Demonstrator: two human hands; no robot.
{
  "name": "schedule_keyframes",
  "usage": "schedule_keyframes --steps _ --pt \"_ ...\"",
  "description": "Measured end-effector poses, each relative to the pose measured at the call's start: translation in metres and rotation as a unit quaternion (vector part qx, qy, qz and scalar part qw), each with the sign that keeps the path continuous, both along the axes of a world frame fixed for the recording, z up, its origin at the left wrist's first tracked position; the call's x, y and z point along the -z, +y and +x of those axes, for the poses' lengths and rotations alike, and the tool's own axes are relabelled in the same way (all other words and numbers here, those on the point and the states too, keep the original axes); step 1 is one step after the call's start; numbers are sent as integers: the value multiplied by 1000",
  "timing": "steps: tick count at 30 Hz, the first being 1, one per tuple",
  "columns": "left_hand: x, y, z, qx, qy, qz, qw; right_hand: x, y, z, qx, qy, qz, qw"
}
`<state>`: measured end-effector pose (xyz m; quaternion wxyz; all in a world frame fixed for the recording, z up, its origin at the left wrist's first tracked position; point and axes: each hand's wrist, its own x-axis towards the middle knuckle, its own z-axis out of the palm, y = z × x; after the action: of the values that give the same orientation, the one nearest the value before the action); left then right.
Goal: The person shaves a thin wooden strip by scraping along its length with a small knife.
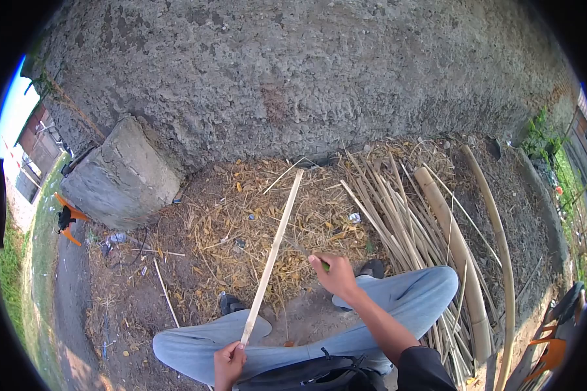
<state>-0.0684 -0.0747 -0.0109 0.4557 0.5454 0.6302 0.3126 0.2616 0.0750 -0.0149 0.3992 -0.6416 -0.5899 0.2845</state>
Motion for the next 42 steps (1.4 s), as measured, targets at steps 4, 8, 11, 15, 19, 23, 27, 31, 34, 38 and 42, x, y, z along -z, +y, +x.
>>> schedule_keyframes --steps 4,8,11,15,19,23,27,31,34,38,42 --pt "-17 20 23 -48 -103 -83 990 5 -36 -53 -75 38 24 996" --pt "-16 35 35 -62 -197 -135 969 25 -41 -68 -113 -13 157 981" --pt "-18 38 38 -51 -234 -161 957 21 -47 -69 -116 -27 205 972" --pt "-19 43 42 -59 -258 -192 945 16 -54 -71 -135 -95 221 961" --pt "-18 43 44 -53 -272 -194 941 15 -53 -69 -138 -93 218 962" --pt "-14 41 46 -43 -284 -195 938 14 -52 -66 -138 -92 226 960" --pt "-14 43 52 -48 -280 -196 938 19 -52 -64 -135 -118 231 956" --pt "-7 43 54 -43 -289 -187 938 26 -52 -63 -136 -99 244 955" --pt "-5 42 52 -35 -316 -206 925 27 -52 -62 -142 -100 244 954" --pt "-2 43 51 -34 -358 -254 898 32 -51 -61 -112 -133 266 948" --pt "0 42 51 -25 -378 -257 889 36 -47 -60 -102 -139 277 945"
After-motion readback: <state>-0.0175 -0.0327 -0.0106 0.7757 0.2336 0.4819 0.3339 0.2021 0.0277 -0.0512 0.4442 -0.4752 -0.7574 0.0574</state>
